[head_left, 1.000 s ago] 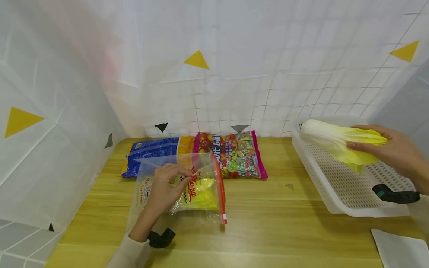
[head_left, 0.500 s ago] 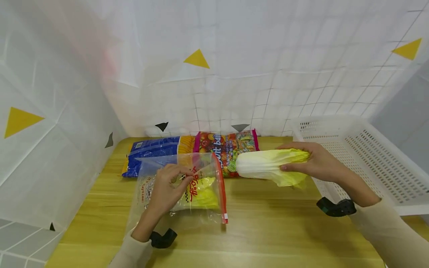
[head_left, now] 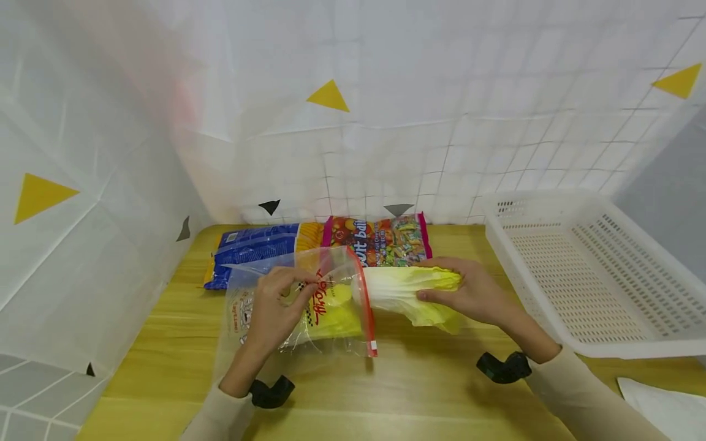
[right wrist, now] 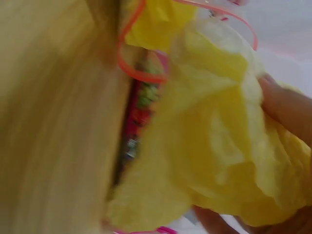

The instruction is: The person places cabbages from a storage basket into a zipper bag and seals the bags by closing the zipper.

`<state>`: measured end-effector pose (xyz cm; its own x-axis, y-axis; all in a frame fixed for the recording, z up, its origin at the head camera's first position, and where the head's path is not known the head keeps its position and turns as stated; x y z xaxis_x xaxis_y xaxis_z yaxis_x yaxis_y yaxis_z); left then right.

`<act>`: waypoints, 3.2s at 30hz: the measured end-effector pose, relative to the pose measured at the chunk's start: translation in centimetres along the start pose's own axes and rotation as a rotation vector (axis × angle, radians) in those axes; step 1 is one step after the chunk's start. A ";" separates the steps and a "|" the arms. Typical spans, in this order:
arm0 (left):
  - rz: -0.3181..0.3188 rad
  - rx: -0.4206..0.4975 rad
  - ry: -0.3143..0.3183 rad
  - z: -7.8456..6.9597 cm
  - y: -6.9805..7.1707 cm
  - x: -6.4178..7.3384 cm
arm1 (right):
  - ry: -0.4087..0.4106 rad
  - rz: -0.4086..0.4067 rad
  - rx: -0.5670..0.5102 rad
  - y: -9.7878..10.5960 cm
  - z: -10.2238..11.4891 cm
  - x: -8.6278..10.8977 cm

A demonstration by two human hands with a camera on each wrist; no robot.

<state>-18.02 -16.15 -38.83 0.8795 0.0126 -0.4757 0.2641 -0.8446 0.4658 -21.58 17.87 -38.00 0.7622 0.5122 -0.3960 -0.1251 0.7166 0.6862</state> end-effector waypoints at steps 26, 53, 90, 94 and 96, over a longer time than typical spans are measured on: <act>0.070 -0.057 -0.224 -1.2 -0.8 0.6 | -0.021 -0.185 -0.142 -3.5 -1.2 0.8; -0.144 -0.265 0.129 0.4 1.4 -0.4 | -0.056 -0.178 -0.288 -3.4 -1.4 1.2; 0.018 -0.188 -0.084 -0.9 -0.4 0.3 | -0.044 -0.178 -0.288 -4.0 1.0 0.4; -0.004 -0.218 -0.091 -0.8 -0.6 0.3 | -0.008 -0.168 -0.279 -3.9 0.9 0.5; -0.020 -0.224 -0.100 -0.8 -0.6 0.3 | 0.022 -0.159 -0.254 -3.9 0.9 0.5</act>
<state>-17.56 -15.25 -38.67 0.8326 -0.0344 -0.5529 0.3721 -0.7046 0.6042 -20.13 14.96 -40.35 0.7716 0.3920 -0.5010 -0.1625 0.8829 0.4406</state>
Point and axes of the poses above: each hand's wrist, its own x-axis away from the middle knuckle, its own y-axis out of the back of the hand, z = x × y, the point moved 3 cm from there along -x, towards the middle knuckle, and after that the axes turned 13 degrees about y, right-handed, at the moved point
